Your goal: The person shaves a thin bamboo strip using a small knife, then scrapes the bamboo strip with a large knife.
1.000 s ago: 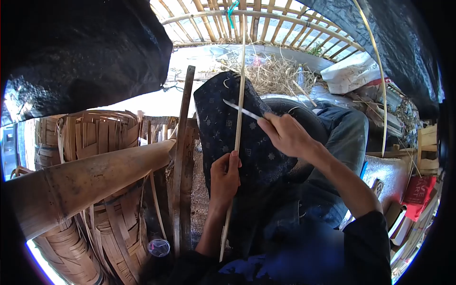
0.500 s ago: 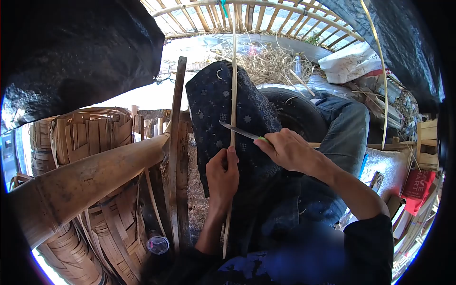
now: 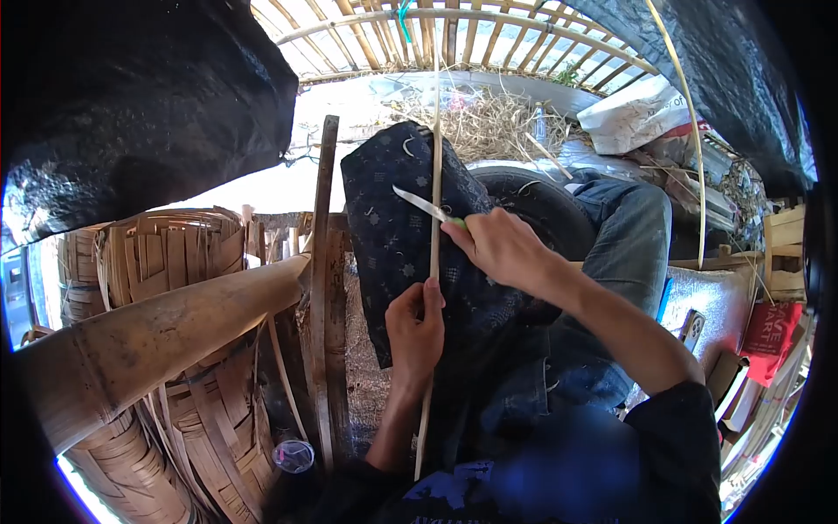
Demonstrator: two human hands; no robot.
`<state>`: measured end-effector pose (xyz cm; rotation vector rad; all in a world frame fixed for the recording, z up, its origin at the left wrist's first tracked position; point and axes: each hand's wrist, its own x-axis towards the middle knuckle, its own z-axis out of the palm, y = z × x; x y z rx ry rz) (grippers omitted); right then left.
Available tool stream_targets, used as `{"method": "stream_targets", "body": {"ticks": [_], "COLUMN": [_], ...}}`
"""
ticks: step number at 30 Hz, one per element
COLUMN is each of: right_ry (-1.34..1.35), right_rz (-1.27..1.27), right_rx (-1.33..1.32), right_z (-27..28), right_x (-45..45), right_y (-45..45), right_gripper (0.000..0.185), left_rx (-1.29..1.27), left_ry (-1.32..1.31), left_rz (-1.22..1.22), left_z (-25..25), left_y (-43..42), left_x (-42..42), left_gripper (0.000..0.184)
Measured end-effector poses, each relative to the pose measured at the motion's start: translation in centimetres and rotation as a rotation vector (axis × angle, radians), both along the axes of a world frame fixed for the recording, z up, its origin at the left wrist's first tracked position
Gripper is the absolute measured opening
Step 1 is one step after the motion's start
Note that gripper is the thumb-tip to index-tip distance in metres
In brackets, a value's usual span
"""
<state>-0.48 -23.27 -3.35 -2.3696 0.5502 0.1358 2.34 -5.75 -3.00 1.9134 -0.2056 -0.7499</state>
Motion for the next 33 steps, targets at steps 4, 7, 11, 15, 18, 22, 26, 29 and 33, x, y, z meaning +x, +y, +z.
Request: {"method": "stream_targets", "body": {"ticks": [4, 7, 11, 15, 18, 22, 26, 29, 33], "right_ry": [-0.246, -0.01, -0.19, -0.072, -0.031, 0.032, 0.109, 0.124, 0.029], "right_rz": [0.094, -0.015, -0.025, 0.076, 0.096, 0.102, 0.096, 0.104, 0.078], "right_rx": [-0.301, -0.019, -0.024, 0.07, 0.099, 0.026, 0.038, 0.03, -0.071], "right_z": [-1.9, -1.3, 1.1, 2.5, 2.4, 2.1, 2.3, 2.3, 0.6], "right_x": [1.6, 3.8, 1.1, -2.6, -3.4, -3.4, -3.1, -2.9, -2.6], "right_y": [-1.4, -5.2, -4.4, -1.5, -0.2, 0.5, 0.7, 0.8, 0.9], "right_gripper": [0.045, 0.041, 0.039, 0.042, 0.044, 0.048, 0.053, 0.053, 0.049], "left_rx": [-0.013, -0.026, 0.065, 0.203, 0.214, 0.257, 0.321, 0.308, 0.271], "left_ry": [0.016, 0.016, 0.024, -0.152, -0.274, -0.376, -0.452, -0.479, -0.461], "left_rz": [0.014, -0.018, 0.0, -0.083, -0.125, -0.16, -0.178, -0.179, -0.17], "left_z": [0.2, 0.9, 1.0, 1.4, 1.5, 1.3, 1.0, 0.8, 0.8], "left_y": [-0.2, -0.1, 0.2, -0.6, -0.9, -0.9, -0.9, -0.9, -0.8], "left_x": [0.4, 0.5, 1.0, 1.4, 1.3, 1.1, 0.8, 0.6, -0.1], "left_gripper": [0.04, 0.04, 0.04, 0.036, 0.033, 0.031, 0.032, 0.031, 0.03]}}
